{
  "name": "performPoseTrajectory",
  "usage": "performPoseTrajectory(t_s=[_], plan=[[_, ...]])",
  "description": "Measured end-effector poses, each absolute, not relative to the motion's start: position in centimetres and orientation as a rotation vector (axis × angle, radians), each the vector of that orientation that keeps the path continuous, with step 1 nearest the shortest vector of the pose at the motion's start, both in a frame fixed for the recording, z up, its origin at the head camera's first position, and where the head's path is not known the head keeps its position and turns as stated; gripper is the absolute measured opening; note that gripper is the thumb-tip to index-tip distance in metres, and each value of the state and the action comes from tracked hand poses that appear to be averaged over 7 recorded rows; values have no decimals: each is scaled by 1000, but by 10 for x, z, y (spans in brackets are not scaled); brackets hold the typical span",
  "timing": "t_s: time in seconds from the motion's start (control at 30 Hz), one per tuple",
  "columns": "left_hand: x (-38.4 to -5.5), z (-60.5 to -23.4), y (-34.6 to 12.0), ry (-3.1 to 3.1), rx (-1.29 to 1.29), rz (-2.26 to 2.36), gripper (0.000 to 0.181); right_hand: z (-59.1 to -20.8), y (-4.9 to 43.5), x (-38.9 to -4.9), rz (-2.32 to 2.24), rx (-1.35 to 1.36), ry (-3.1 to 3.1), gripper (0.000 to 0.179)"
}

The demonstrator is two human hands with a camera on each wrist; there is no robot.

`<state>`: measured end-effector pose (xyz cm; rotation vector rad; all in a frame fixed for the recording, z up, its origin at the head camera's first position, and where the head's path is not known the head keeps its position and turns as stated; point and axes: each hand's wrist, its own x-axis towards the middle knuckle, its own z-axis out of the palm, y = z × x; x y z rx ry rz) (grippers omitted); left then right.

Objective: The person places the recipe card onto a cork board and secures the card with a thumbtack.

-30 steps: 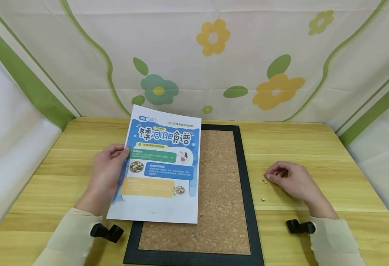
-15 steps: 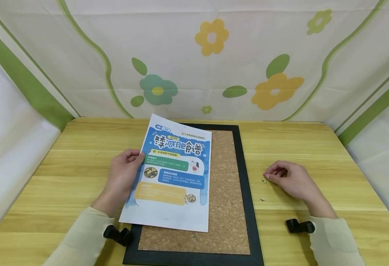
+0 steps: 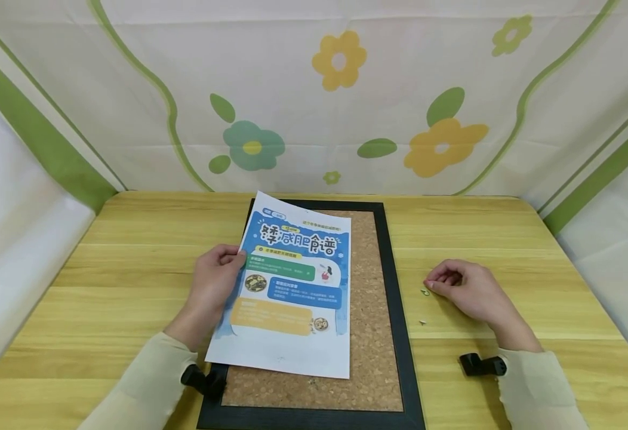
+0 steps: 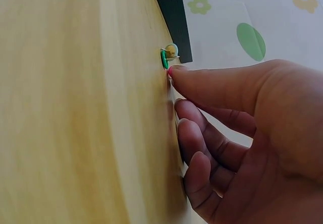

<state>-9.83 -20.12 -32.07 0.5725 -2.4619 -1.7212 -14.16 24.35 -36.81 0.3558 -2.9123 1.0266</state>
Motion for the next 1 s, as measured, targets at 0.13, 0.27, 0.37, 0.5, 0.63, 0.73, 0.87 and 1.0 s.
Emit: performPoseTrajectory(t_s=[0.13,0.27,0.37,0.5,0.63,0.73,0.87,1.0], plan=[[-98,-317,-199,-2484,562,-1669,37,-373,240,-141,1053,362,-2895,8],[-97,-314,-197,-2502,538,-1611,37,-378,237,-142,1077,367,-2881,8],[-95,-311,-196,-2509,525,-1569,37,-383,235,-142,1092,374,-2867,7],[-94,-306,-194,-2515,507,-1519,36,-387,231,-142,1126,380,-2849,6],[-93,-304,-194,-2525,494,-1503,34,-387,229,-141,1138,374,-2847,8],[-92,-302,-195,-2547,486,-1496,36,-387,228,-140,1146,376,-2844,9],[-91,-297,-200,-2570,467,-1463,38,-387,227,-140,1149,366,-2854,9],[-88,-291,-207,-2591,440,-1424,35,-386,226,-139,1153,362,-2858,10]])
